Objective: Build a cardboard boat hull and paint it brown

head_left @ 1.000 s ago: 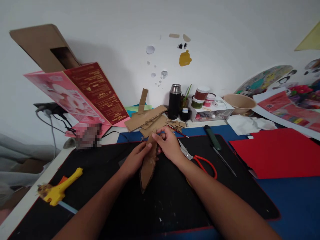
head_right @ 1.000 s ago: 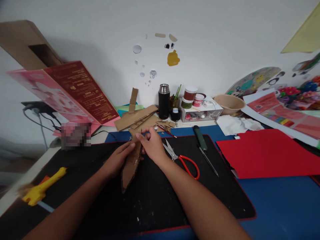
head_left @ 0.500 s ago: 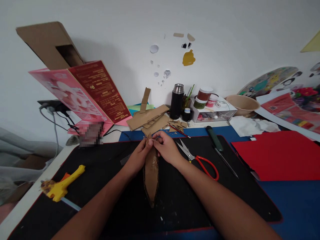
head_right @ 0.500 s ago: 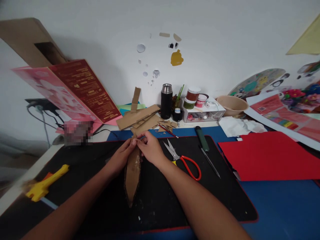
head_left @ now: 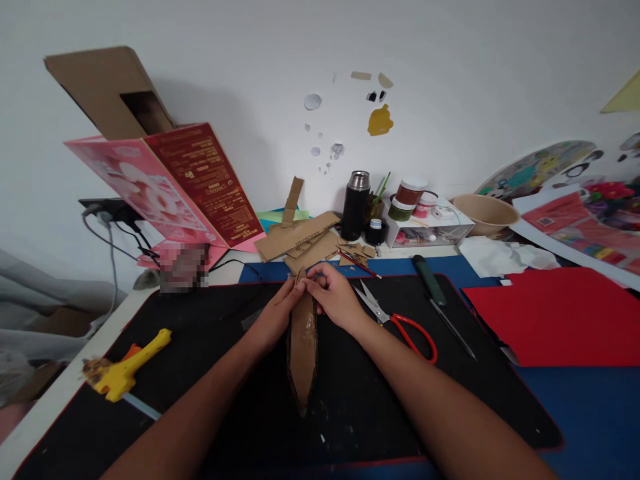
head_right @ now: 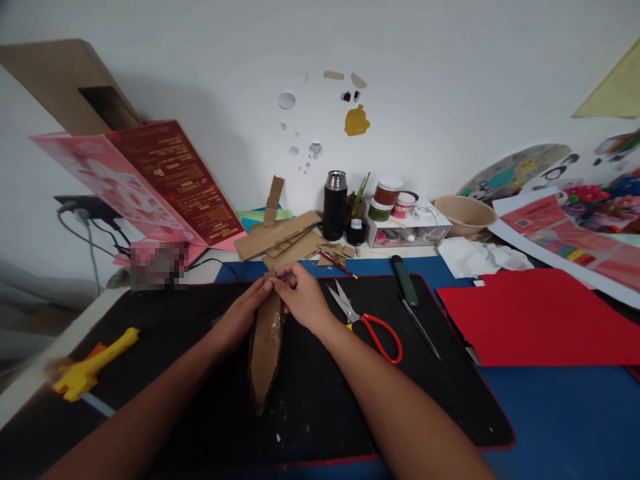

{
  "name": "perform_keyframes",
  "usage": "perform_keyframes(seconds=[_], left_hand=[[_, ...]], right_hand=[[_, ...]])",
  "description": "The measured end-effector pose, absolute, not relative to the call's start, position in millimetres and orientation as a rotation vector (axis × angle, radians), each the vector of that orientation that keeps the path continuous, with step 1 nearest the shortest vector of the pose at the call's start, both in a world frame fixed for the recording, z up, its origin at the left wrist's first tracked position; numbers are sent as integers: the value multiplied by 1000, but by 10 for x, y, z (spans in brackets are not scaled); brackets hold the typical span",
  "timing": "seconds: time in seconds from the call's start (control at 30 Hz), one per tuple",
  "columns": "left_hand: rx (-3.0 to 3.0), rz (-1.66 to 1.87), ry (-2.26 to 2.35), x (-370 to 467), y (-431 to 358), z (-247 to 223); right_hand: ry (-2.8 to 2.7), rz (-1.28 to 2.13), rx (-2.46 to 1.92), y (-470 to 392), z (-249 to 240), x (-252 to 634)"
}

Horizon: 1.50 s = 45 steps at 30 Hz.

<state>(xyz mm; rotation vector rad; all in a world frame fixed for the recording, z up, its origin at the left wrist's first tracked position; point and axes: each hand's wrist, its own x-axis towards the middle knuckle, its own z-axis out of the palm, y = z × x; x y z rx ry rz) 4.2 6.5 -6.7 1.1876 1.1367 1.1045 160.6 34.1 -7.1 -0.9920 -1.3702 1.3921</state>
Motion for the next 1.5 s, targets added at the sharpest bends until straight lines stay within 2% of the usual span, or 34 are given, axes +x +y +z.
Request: perform_keyframes(seconds=[0.57,0.83,1.17,1.33,1.5], left_hand=[[1428,869,1162,5,49,51],[1289,851,1152,9,30,49],[932,761,896,-140,109,32],[1014,805,928,-149,133,12],[1089,1005,980,-125,150,47]], right_hand=[[-1222,1491,-1007,337,-38,1598],[-1241,1511,-1021,351,-25,1595],[-1161,1330,-1018,463,-34,1738],[-1120,1388,-1005,475,-44,1741],[-1143,1520,-949,438,-52,1691]])
